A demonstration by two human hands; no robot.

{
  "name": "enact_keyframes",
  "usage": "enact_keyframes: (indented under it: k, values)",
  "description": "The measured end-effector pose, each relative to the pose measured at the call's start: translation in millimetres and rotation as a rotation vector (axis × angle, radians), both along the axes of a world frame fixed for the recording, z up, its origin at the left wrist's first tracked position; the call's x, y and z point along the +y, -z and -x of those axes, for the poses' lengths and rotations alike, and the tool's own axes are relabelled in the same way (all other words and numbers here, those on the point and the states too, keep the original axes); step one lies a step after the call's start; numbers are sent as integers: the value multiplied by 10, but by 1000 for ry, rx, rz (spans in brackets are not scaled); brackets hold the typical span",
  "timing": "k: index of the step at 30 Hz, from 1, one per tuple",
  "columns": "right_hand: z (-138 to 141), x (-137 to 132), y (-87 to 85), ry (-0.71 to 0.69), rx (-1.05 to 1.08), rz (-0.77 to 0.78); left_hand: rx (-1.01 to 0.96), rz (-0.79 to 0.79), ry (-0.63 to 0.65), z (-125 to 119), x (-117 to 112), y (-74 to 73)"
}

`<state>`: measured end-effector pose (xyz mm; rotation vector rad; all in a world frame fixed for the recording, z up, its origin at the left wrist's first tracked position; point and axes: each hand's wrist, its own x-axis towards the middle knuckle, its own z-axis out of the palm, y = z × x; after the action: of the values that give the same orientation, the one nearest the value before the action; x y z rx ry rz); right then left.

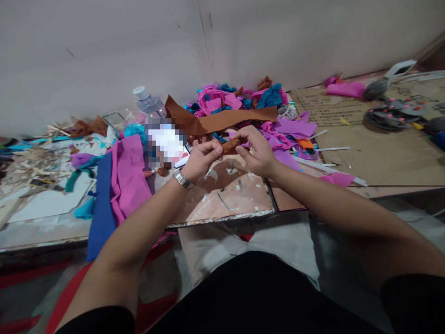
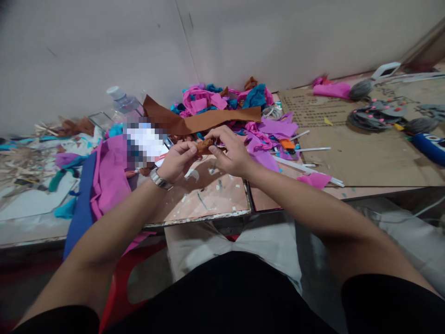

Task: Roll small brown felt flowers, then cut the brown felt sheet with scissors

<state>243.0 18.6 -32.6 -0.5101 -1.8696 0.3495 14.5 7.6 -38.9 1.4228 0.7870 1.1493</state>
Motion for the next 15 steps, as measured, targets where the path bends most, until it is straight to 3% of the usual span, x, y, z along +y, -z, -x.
enact_keyframes:
  k: [5,11,15]
  values:
    - [0,3,12,19,-4,30,132,-91,-30,13,29,15]
    - [-16,28,19,40,-55,14,196,-282,-213,8,23,-30]
    - [-17,30,20,38,-158,-1,222,-376,-143,-5,-4,-41]
